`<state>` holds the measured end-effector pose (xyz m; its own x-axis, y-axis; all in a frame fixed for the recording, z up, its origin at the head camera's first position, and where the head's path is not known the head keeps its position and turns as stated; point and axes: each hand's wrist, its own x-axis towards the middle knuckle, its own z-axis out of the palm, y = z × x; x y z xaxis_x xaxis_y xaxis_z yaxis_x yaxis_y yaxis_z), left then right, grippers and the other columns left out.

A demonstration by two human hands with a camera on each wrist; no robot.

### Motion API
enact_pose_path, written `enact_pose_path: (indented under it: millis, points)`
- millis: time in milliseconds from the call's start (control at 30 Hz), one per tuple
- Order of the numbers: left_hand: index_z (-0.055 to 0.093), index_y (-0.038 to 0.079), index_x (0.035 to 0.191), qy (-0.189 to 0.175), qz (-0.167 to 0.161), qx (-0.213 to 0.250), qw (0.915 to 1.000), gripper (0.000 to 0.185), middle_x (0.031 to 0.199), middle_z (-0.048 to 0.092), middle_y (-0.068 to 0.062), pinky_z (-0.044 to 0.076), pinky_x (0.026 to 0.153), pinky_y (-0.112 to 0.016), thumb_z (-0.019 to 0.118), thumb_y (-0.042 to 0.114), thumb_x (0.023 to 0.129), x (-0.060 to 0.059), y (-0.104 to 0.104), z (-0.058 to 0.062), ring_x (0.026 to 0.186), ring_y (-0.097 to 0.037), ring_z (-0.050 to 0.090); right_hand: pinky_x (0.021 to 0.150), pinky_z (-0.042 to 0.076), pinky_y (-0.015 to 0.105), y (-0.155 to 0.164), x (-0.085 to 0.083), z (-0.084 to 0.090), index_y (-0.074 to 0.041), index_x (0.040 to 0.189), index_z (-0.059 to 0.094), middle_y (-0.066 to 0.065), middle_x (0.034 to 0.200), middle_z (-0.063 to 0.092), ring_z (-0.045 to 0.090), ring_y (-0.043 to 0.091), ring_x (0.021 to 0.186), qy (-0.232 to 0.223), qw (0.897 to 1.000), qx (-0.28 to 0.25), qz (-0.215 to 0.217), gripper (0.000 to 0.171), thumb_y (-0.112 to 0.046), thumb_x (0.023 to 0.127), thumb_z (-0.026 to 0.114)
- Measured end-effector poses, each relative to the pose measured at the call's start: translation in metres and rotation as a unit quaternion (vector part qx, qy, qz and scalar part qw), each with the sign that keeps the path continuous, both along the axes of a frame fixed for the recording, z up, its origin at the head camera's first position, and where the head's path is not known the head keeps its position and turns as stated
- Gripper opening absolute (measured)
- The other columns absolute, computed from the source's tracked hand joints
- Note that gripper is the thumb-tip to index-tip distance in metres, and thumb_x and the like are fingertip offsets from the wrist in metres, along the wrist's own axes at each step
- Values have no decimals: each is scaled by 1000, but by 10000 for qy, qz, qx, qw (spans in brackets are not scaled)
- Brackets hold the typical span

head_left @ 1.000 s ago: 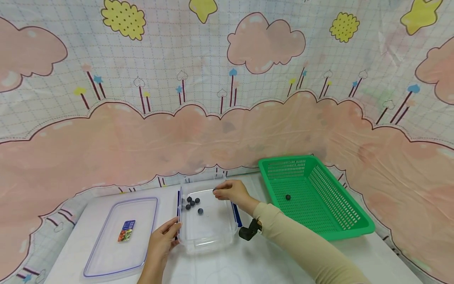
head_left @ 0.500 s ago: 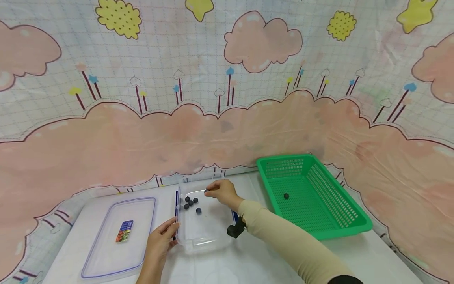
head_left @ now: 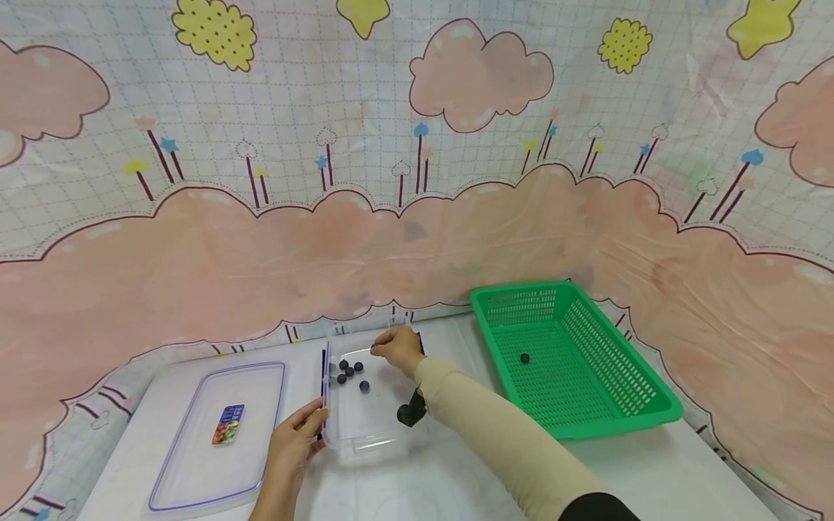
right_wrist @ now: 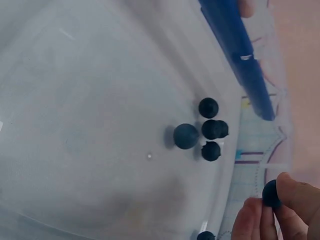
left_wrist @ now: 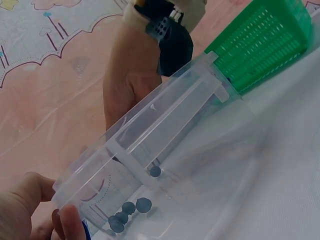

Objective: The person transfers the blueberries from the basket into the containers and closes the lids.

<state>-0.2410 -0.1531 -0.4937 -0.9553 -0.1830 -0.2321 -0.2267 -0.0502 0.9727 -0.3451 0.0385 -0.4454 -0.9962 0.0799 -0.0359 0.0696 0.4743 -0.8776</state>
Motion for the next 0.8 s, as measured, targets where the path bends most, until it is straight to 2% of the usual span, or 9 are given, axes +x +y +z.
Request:
enact_pose_path:
  millis: [200, 467, 667, 800]
  points:
    - [58, -1, 134, -46, -4, 0, 10000, 46, 80, 58, 12, 54, 62, -20, 68, 18, 93, 1, 0, 1, 79, -9, 50, 61, 52, 22, -10, 0, -3, -4, 90, 75, 5, 79, 71, 65, 12, 70, -81, 9997, 124, -189, 12, -7, 80, 80]
    - [56, -2, 135, -42, -21, 53, 10000, 48, 80, 57, 11, 54, 61, -20, 69, 18, 93, 1, 1, -1, 77, -7, 50, 54, 42, 17, -18, 0, -8, -3, 79, 75, 5, 66, 70, 57, 10, 59, -94, 9979, 637, -68, 7, -7, 77, 81]
    - [56, -3, 135, -9, -10, 57, 10000, 49, 80, 56, 10, 54, 60, -20, 69, 18, 93, 0, 1, -2, 76, -8, 49, 52, 43, 18, -15, -4, -13, -4, 78, 74, 3, 64, 67, 56, 11, 58, -260, 9966, 769, -149, 10, -9, 76, 82]
    - [57, -2, 134, -6, 16, 45, 10000, 48, 80, 56, 9, 54, 61, -20, 69, 18, 92, 1, -1, 1, 76, -7, 50, 53, 44, 19, -14, -6, -13, -4, 80, 74, 3, 65, 67, 57, 10, 58, -314, 9965, 774, -41, 11, -10, 77, 82]
